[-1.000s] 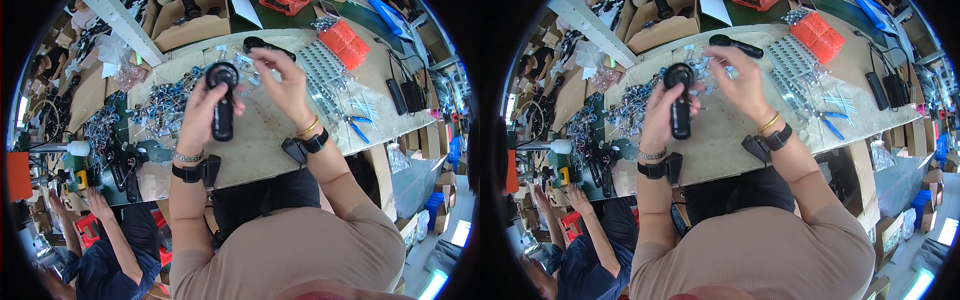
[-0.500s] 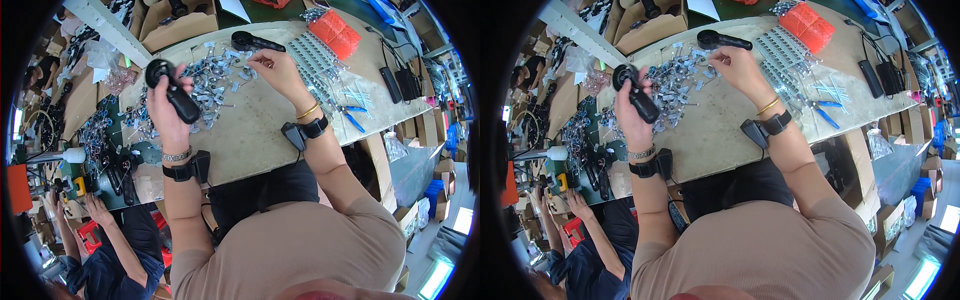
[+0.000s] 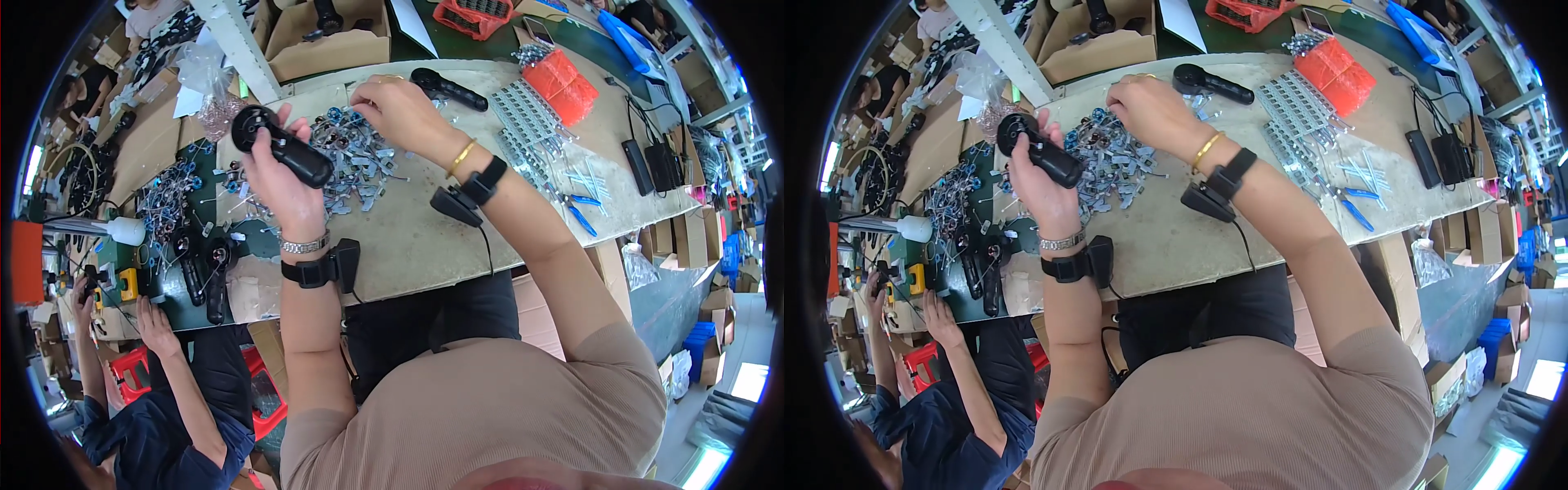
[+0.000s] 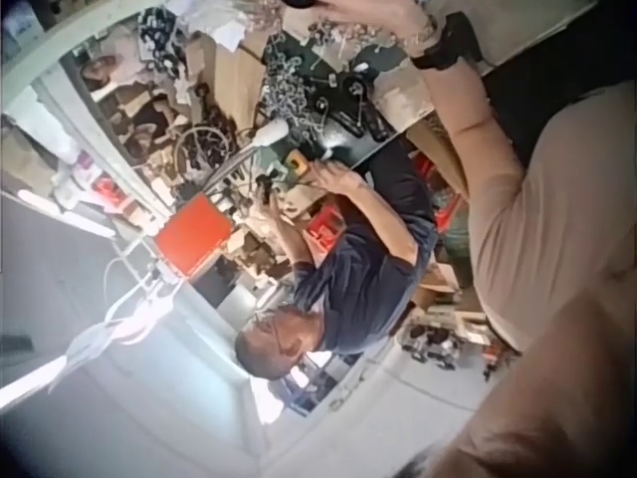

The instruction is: The person assembles a handheld device by picking up a plastic housing and inserting a wire harness into it. They press the wires into the internal channels, fit a small component into the head, and then set the unit aside to repeat the process with another housing.

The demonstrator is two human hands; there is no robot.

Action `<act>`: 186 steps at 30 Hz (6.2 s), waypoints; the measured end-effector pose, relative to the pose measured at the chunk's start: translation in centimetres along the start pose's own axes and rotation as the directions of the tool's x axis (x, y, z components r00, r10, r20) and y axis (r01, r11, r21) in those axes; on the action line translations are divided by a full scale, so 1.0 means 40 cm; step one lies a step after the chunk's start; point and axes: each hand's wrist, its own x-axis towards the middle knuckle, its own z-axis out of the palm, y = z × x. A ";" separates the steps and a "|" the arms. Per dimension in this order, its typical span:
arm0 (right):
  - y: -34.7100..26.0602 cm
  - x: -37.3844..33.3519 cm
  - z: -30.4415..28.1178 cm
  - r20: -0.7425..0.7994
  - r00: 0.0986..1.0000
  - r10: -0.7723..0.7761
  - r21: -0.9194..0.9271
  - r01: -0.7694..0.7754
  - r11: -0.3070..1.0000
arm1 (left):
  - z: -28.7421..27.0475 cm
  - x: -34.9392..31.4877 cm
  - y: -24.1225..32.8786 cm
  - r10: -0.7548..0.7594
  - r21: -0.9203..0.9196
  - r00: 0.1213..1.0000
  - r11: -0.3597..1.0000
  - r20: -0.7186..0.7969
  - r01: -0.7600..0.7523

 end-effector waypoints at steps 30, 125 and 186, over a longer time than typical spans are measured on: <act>0.012 -0.183 -0.060 -0.299 0.882 0.363 0.691 -0.062 0.721 | 0.036 -0.092 -0.083 -0.407 0.334 0.861 0.893 0.305 0.303; 0.033 -0.243 -0.107 -0.156 0.982 -0.103 0.124 0.123 0.985 | 0.047 -0.126 -0.102 -0.677 0.727 0.592 0.654 0.437 0.211; 0.022 -0.238 -0.096 0.342 0.807 0.482 0.860 -0.475 0.185 | 0.048 -0.151 -0.128 -0.589 0.567 0.654 0.773 0.475 0.284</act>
